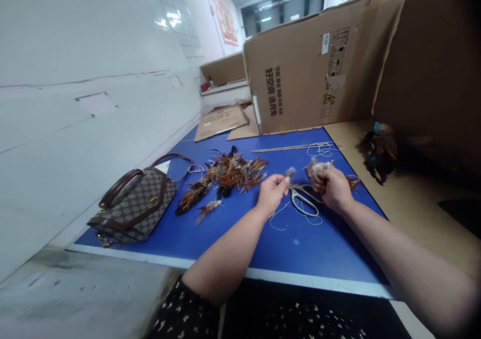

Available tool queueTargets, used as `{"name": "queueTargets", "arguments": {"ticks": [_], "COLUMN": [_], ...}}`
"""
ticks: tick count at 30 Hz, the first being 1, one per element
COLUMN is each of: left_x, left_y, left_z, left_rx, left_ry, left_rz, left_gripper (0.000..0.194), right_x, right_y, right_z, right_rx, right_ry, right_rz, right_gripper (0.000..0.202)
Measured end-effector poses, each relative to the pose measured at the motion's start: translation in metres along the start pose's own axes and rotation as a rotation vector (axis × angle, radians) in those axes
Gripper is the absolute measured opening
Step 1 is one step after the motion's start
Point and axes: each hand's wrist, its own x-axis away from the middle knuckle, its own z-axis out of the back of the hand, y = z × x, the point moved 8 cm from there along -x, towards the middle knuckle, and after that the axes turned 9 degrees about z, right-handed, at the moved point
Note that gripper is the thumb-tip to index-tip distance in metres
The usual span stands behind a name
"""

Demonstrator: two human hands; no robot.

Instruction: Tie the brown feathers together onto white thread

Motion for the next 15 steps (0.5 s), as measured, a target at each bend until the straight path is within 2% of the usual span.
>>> {"name": "queueTargets", "arguments": {"ticks": [3,7,11,15], "left_x": [0.002,0.004,0.005,0.006], "left_y": [0.000,0.000,-0.005,-0.010], "left_z": [-0.004,-0.009,-0.012,-0.014], "left_rx": [0.000,0.009,-0.027,-0.012], "left_ry": [-0.013,-0.036,-0.067,-0.109], "left_rz": [-0.003,0.002,0.022,0.047], "left_gripper": [0.040,0.040,0.041,0.040], "right_x": [0.011,0.020,0.018,0.013], "right_y": [-0.001,-0.002,0.003,0.006], "right_z": [-0.013,-0.025,-0.020,-0.011], "right_rx": [-0.054,0.046,0.220,0.231], "right_ry": [-0.057,-0.130,-0.110,-0.046], "right_rz": [-0.040,0.010,0.041,0.036], "right_gripper": [0.037,0.034,0.037,0.038]}}
